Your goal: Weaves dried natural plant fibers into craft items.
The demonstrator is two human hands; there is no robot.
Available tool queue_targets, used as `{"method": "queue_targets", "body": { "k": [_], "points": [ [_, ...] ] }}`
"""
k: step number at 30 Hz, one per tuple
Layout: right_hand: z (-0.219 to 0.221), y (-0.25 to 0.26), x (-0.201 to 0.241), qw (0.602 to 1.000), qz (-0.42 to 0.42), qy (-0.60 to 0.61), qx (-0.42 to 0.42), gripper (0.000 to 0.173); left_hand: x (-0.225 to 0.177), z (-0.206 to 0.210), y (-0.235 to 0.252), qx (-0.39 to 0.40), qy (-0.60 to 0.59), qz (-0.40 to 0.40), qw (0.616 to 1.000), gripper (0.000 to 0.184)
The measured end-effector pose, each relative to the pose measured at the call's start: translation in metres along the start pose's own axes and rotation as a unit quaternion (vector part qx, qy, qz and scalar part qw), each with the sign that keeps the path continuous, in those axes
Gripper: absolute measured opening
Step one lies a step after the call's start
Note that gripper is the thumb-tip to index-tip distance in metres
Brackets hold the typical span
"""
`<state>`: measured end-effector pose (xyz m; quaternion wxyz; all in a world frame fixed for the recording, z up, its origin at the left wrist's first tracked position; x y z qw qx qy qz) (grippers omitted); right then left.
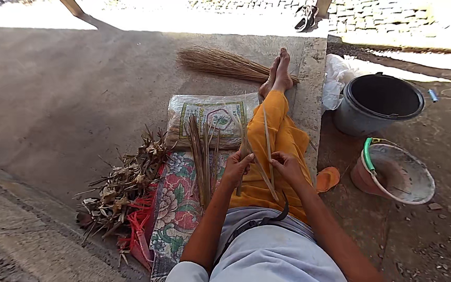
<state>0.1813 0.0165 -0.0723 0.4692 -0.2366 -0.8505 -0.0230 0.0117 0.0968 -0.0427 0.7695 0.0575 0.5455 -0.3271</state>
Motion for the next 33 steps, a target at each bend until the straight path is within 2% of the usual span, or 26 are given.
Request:
{"method": "queue_targets", "body": {
  "k": [3,6,8,13,15,18,20,22,33],
  "points": [
    [-0.014,-0.006,0.028,0.999,-0.044,0.006,-0.020,0.030,0.002,0.006,-0.001,0.016,0.012,0.001,1.000,0.008],
    [-0.011,-0.016,0.044,0.992,-0.041,0.117,0.038,0.021,0.008,0.015,0.000,0.032,0.048,0.008,0.998,0.008],
    [-0.002,-0.021,0.046,0.981,-0.046,0.178,0.062,0.017,0.008,0.020,-0.002,0.038,0.078,0.020,0.996,0.009],
    [-0.002,-0.019,0.041,0.973,-0.057,0.222,0.026,0.022,0.005,0.020,-0.006,0.016,0.139,0.070,0.988,0.024],
    [-0.004,-0.018,0.039,0.967,-0.052,0.248,0.002,0.025,0.004,0.018,-0.007,0.000,0.123,0.077,0.989,0.023],
    [-0.005,-0.018,0.037,0.958,-0.043,0.281,-0.022,0.022,0.006,0.016,-0.006,-0.016,0.021,0.052,0.998,0.019],
    [-0.004,-0.019,0.037,0.956,-0.036,0.288,-0.028,0.019,0.007,0.017,-0.006,-0.027,-0.039,0.017,0.999,0.019],
    [-0.001,-0.019,0.040,0.958,-0.030,0.285,-0.024,0.017,0.003,0.019,-0.006,-0.026,-0.049,0.000,0.998,0.020],
    [-0.003,-0.020,0.045,0.961,-0.071,0.267,-0.007,0.010,-0.008,0.029,-0.008,0.049,0.050,0.026,0.997,0.022]
  ]
}}
Point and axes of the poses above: each hand's wrist, its own y-axis towards the middle knuckle, its own z-axis out of the palm, x = y × z, the point moved 8 cm from there along y, towards the middle knuckle, and after that the axes turned 8 degrees about -y, right-handed, at the moved point
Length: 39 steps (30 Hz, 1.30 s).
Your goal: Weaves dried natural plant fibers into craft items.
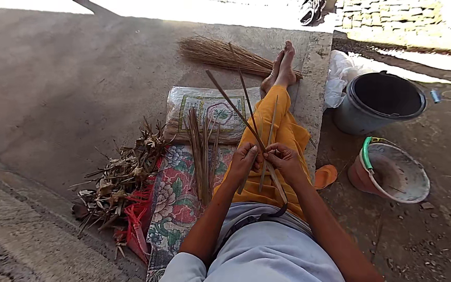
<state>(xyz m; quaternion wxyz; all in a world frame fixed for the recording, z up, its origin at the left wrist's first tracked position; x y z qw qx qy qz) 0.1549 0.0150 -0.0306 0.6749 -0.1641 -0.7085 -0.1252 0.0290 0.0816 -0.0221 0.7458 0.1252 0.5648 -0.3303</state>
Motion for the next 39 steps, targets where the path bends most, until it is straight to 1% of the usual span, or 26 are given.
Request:
{"method": "queue_targets", "body": {
  "k": [2,3,6,7,8,9,11,14,17,19,20,23,25,27,28,30,32,33,35,39],
  "points": [
    [-0.004,-0.001,0.001,1.000,0.002,0.003,-0.011,0.010,0.000,0.001,-0.001,0.009,0.018,0.004,1.000,0.022],
    [-0.008,-0.002,0.002,1.000,0.003,0.009,-0.029,0.010,-0.001,0.000,-0.002,-0.001,0.013,0.021,1.000,0.022],
    [-0.021,-0.002,0.005,0.994,0.010,0.011,-0.105,0.008,-0.011,-0.010,-0.006,-0.067,-0.033,0.119,0.990,0.021],
    [-0.022,-0.002,0.003,0.994,0.014,0.002,-0.109,0.007,-0.014,-0.012,-0.007,-0.078,-0.041,0.140,0.986,0.020],
    [-0.021,-0.001,0.002,0.995,0.011,-0.009,-0.099,0.008,-0.016,-0.012,-0.007,-0.079,-0.040,0.144,0.986,0.020],
    [-0.017,-0.001,0.002,0.997,0.005,-0.018,-0.078,0.009,-0.016,-0.010,-0.006,-0.073,-0.033,0.132,0.988,0.020],
    [-0.005,-0.002,0.004,0.999,-0.010,-0.014,-0.028,0.010,-0.012,-0.003,-0.004,-0.043,-0.002,0.073,0.996,0.021],
    [0.002,-0.003,0.012,1.000,-0.020,0.007,0.004,0.010,-0.002,0.003,-0.002,0.005,0.038,0.017,0.999,0.022],
    [-0.006,-0.001,0.012,0.999,-0.014,0.030,-0.005,0.014,0.001,0.005,-0.004,0.046,0.055,0.011,0.997,0.021],
    [-0.008,-0.001,0.008,0.999,0.020,0.028,-0.009,0.019,0.000,0.006,-0.004,0.073,0.073,0.014,0.995,0.021],
    [-0.008,-0.001,0.006,0.999,0.035,0.032,-0.005,0.018,-0.001,0.007,-0.004,0.085,0.087,0.017,0.992,0.021],
    [-0.005,0.000,-0.002,0.996,0.059,0.062,0.024,0.009,-0.001,0.004,0.000,0.110,0.140,0.028,0.984,0.021],
    [-0.004,0.001,-0.001,0.998,0.035,0.050,0.033,0.006,0.001,-0.001,0.002,0.093,0.146,0.038,0.984,0.018],
    [-0.003,0.001,0.004,0.999,-0.010,0.015,0.032,0.007,0.001,-0.003,0.003,0.064,0.113,0.044,0.991,0.013],
    [-0.003,0.000,0.007,0.999,-0.036,-0.002,0.028,0.007,0.001,-0.003,0.003,0.053,0.085,0.034,0.994,0.013],
    [-0.005,-0.001,0.015,0.995,-0.089,-0.035,0.021,0.006,0.004,0.000,0.001,0.037,0.003,-0.020,0.999,0.015],
    [-0.006,-0.002,0.019,0.989,-0.132,-0.059,0.025,0.006,0.009,0.005,-0.001,0.036,-0.085,-0.078,0.993,0.019],
    [-0.007,-0.002,0.020,0.987,-0.145,-0.065,0.033,0.007,0.010,0.008,-0.002,0.038,-0.110,-0.100,0.988,0.020],
    [-0.009,-0.002,0.020,0.986,-0.137,-0.078,0.052,0.009,0.010,0.010,-0.003,0.042,-0.110,-0.109,0.987,0.019],
    [-0.015,-0.001,0.018,0.989,-0.064,-0.108,0.071,0.003,0.003,0.010,-0.002,0.024,-0.034,-0.059,0.997,0.007]
  ]
}}
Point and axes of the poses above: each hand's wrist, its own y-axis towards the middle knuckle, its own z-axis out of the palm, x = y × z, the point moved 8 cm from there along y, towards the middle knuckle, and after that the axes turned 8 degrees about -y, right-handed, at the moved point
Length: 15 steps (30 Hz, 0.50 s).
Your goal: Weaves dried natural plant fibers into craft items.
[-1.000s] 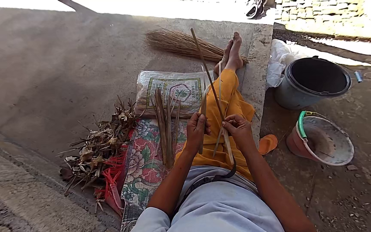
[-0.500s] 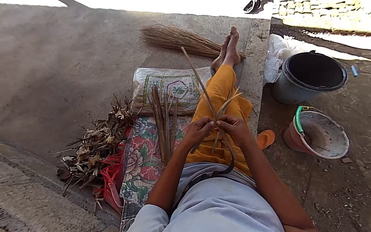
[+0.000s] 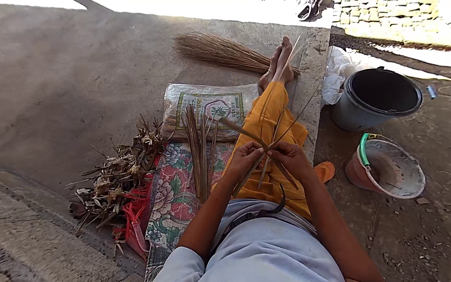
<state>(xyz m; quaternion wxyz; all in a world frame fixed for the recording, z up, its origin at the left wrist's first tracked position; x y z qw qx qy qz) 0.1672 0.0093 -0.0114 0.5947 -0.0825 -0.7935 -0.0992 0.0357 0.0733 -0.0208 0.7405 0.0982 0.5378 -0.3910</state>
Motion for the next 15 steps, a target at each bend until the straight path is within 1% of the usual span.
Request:
{"method": "queue_targets", "body": {
  "k": [2,4,7,9,11,13,15],
  "points": [
    [-0.0026,0.0002,-0.0033,1.000,0.026,0.004,-0.001,0.001,-0.0018,-0.0011,-0.0007,-0.009,0.031,0.020,0.999,0.004],
    [-0.0034,-0.0008,-0.0047,0.998,0.049,0.028,-0.012,0.004,-0.0025,-0.0027,-0.0007,-0.016,0.044,0.033,0.998,0.004],
    [-0.0025,-0.0019,-0.0054,0.998,0.052,0.039,-0.009,0.005,-0.0009,-0.0034,-0.0008,-0.019,0.042,0.027,0.999,0.004],
    [-0.0013,-0.0015,-0.0066,0.998,0.049,0.046,-0.003,0.004,-0.0001,-0.0036,0.0000,-0.015,0.042,0.026,0.999,0.003],
    [-0.0004,-0.0016,-0.0079,0.997,0.040,0.062,-0.003,0.003,0.0015,-0.0041,0.0009,-0.017,0.033,0.020,0.999,0.007],
    [0.0008,-0.0010,-0.0065,0.997,0.017,0.079,-0.008,0.007,0.0037,-0.0052,0.0018,-0.030,0.012,0.002,0.999,0.013],
    [0.0023,-0.0006,-0.0046,0.996,-0.011,0.087,-0.010,0.009,0.0070,-0.0064,0.0025,-0.037,-0.011,-0.012,0.999,0.014]
  ]
}}
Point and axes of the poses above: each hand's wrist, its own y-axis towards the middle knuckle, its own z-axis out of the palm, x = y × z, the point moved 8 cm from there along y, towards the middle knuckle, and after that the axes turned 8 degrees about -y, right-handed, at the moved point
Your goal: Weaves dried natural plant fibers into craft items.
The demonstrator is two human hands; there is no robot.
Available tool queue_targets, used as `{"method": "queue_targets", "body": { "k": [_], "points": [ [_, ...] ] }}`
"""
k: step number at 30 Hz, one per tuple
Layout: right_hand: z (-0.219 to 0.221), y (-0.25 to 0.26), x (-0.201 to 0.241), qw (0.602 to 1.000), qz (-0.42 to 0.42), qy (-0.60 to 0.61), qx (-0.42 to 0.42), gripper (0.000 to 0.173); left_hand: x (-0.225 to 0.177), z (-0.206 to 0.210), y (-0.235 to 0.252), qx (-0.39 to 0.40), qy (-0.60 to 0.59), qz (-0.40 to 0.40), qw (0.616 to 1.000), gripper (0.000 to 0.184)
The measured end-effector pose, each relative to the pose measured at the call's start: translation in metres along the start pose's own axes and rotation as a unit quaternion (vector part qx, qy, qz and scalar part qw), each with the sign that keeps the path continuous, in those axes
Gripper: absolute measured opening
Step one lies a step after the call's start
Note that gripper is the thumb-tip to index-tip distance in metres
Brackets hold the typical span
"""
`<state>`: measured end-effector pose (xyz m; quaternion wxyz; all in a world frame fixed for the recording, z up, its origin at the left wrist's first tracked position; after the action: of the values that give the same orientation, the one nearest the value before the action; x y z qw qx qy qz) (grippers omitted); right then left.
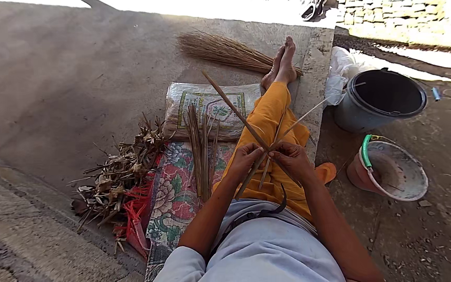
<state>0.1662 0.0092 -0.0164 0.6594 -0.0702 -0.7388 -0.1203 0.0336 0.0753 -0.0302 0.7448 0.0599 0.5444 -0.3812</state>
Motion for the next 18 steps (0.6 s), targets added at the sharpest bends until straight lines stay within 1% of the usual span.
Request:
{"method": "queue_targets", "body": {
  "k": [3,5,7,9,12,15,18],
  "points": [
    [0.004,-0.001,0.002,1.000,-0.013,-0.001,0.014,0.008,0.003,-0.002,0.000,-0.010,-0.024,-0.012,1.000,0.014],
    [0.006,0.000,-0.001,1.000,-0.002,-0.006,0.023,0.009,0.003,-0.002,0.000,-0.020,-0.016,-0.002,1.000,0.011],
    [0.006,0.000,-0.005,0.999,0.014,-0.018,0.026,0.007,0.001,-0.003,-0.001,-0.026,0.007,0.018,0.999,0.005],
    [0.006,0.000,-0.009,0.999,0.033,-0.021,0.014,0.005,-0.001,-0.004,-0.001,-0.028,0.030,0.041,0.998,0.003],
    [0.005,0.001,-0.016,0.997,0.071,-0.017,-0.008,0.001,-0.003,-0.005,0.001,-0.007,0.057,0.078,0.995,0.002],
    [0.004,0.001,-0.021,0.994,0.105,0.012,-0.021,0.003,-0.006,-0.004,-0.001,0.014,0.066,0.095,0.993,0.007],
    [0.009,-0.001,-0.021,0.988,0.134,0.078,-0.022,0.002,-0.006,-0.002,-0.001,0.029,0.064,0.099,0.993,0.005]
  ]
}}
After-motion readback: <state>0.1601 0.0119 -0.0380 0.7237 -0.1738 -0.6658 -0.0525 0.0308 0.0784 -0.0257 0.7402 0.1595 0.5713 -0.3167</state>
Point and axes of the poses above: each hand's wrist, its own y-axis towards the middle knuckle, its own z-axis out of the palm, x = y × z, the point moved 8 cm from there along y, towards the middle knuckle, and after that the axes turned 8 degrees about -y, right-handed, at the moved point
